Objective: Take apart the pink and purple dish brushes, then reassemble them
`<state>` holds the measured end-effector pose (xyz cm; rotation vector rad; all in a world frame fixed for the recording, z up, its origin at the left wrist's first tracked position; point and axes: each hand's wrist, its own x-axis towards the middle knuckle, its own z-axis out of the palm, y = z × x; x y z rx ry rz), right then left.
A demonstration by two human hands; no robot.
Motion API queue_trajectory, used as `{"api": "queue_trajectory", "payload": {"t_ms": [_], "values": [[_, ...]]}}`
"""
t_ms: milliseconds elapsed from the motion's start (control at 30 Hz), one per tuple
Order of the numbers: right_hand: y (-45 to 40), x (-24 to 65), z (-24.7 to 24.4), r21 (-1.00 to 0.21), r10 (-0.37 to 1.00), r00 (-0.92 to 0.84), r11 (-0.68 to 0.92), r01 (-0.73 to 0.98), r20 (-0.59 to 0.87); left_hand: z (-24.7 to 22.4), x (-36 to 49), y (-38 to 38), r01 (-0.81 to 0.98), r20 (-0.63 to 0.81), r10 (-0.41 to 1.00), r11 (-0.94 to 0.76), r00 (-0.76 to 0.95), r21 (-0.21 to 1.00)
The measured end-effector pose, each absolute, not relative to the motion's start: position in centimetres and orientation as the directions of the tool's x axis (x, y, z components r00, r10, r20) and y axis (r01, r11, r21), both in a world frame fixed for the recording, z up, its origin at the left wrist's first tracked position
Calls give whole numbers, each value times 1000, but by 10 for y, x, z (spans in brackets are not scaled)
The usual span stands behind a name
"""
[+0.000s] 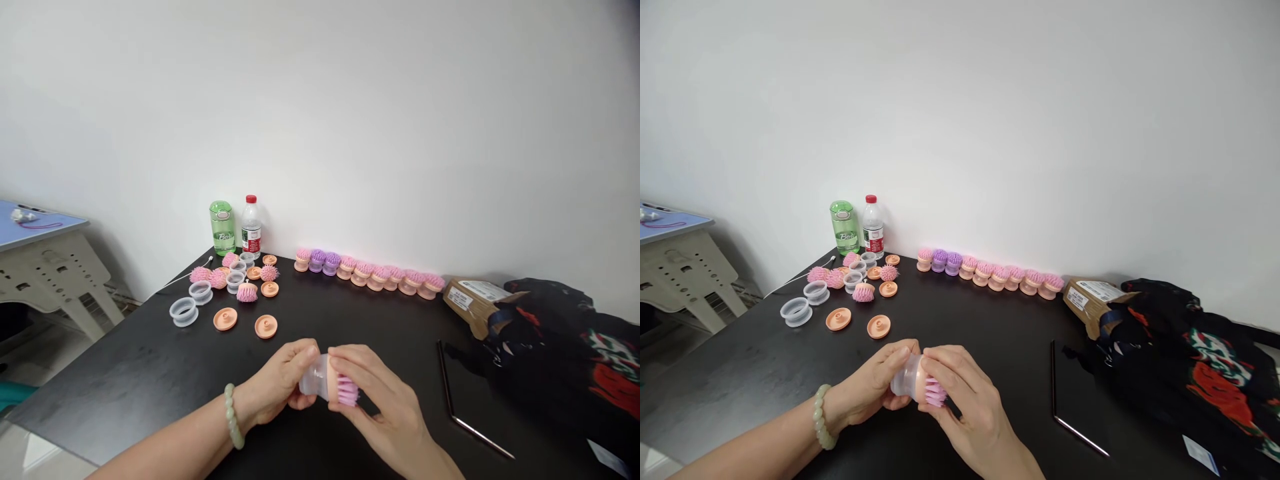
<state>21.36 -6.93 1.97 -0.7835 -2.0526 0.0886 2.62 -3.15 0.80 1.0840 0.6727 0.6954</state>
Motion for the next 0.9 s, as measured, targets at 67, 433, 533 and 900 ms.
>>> {"api": "queue_trajectory", "payload": {"t_ms": [67, 433, 533, 900], "values": [[-70, 213, 17, -371, 590, -351, 768, 523, 726, 7, 27, -33, -186, -138, 776, 313, 616, 931], [-63, 204, 13, -918, 962, -110, 270, 291, 248, 6, 22, -29, -180, 184, 807, -98, 561, 979], [-62, 204, 12, -952, 977, -104, 206, 226, 187, 4, 20, -29, -135, 227, 805, -182, 549, 974], [-57, 199, -15, -894, 980, -5, 185, 409, 200, -10, 24, -25, 316, 492, 696, -695, 523, 646]]}}
